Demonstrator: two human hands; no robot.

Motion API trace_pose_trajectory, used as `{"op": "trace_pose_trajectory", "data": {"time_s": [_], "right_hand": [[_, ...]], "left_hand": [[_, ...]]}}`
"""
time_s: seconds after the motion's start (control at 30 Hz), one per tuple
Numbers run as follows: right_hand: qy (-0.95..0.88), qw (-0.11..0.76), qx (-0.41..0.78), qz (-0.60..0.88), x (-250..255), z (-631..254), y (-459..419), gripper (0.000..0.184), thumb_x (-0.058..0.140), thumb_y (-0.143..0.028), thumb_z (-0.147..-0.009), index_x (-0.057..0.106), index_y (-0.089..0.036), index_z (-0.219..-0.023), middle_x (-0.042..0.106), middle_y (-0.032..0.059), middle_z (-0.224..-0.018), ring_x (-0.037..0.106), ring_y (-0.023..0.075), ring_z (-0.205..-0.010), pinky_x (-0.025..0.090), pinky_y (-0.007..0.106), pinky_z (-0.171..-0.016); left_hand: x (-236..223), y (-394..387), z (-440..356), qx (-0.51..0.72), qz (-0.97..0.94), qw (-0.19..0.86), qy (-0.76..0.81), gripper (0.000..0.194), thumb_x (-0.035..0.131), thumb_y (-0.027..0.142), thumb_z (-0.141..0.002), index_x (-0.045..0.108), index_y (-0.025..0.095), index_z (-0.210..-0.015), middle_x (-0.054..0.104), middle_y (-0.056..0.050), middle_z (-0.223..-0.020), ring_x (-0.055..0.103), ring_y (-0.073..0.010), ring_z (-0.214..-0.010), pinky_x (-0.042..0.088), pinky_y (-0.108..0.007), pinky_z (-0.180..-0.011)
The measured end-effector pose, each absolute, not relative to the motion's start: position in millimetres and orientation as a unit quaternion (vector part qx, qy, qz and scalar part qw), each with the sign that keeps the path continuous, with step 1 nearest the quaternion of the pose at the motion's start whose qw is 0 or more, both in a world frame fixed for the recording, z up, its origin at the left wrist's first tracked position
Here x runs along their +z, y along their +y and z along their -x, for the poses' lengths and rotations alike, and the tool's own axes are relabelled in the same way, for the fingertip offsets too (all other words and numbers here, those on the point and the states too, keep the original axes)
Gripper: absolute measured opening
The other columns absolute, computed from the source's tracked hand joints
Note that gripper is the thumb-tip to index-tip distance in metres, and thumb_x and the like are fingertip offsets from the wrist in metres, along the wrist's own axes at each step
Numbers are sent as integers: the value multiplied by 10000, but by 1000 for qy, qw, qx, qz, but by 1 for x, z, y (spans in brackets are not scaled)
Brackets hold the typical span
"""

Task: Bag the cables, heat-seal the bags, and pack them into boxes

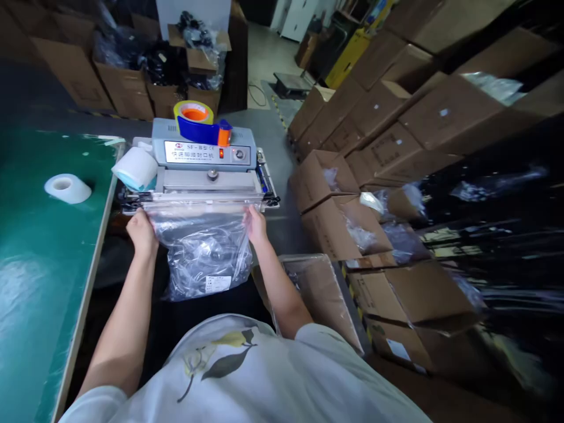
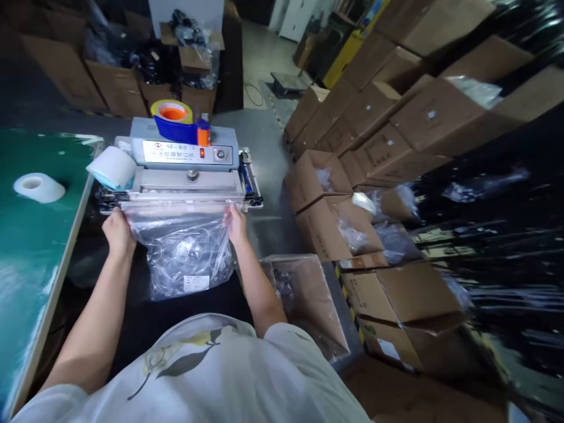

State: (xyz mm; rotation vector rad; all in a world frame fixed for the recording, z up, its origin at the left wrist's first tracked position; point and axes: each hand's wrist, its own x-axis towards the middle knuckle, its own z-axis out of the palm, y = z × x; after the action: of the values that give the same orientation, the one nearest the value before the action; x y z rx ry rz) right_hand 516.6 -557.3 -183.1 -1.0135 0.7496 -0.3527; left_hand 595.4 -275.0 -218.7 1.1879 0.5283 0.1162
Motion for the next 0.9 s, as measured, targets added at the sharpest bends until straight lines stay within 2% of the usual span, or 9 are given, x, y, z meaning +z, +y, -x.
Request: {"op": "trace_pose_trajectory", "data": {"time_s": [0.13,0.27,0.47,0.6,0.9], "right_hand": [[367,781,-168,477,-183,-512,-556,215,757,-308,-866,668,-170,-727,696,-44,-622,474,47,-393,386,174,-382],[362,778,-179,481,-190,-512,-560,237,781,-329,-851,650,-167,-741,694,-46,-626,476,44,-383,381,168,-371],[350,780,-173,488,-194,-510,-562,245,784,-355,-849,658,-161,-767,714,-33,-673,497,42,-400,398,165,-380],[347,781,-179,488,-193,-508,-561,240,776,-350,-854,667,-155,-764,713,-25,-673,489,44,-392,384,171,-366],[338,784,-164,494,-197,-505,-564,298,803,-437,-823,687,-172,-755,596,-56,-544,503,64,-421,407,179,-416]], "left_hand": [[-220,-276,-591,100,-605,755,233,558,609,300,-1001,341,218,-518,308,45,-485,261,-98,-499,201,-242,-483],[-219,-278,-588,107,-613,748,233,537,536,198,-995,329,209,-500,323,55,-481,293,-84,-498,249,-224,-502],[-223,-279,-586,101,-573,779,234,536,593,312,-966,325,214,-512,325,61,-489,280,-89,-504,255,-218,-507],[-224,-278,-584,97,-571,784,223,525,578,312,-968,334,212,-514,326,59,-488,279,-90,-502,249,-216,-503],[-226,-276,-583,100,-590,770,221,519,581,330,-963,305,223,-536,297,68,-505,252,-85,-488,233,-216,-486]]}}
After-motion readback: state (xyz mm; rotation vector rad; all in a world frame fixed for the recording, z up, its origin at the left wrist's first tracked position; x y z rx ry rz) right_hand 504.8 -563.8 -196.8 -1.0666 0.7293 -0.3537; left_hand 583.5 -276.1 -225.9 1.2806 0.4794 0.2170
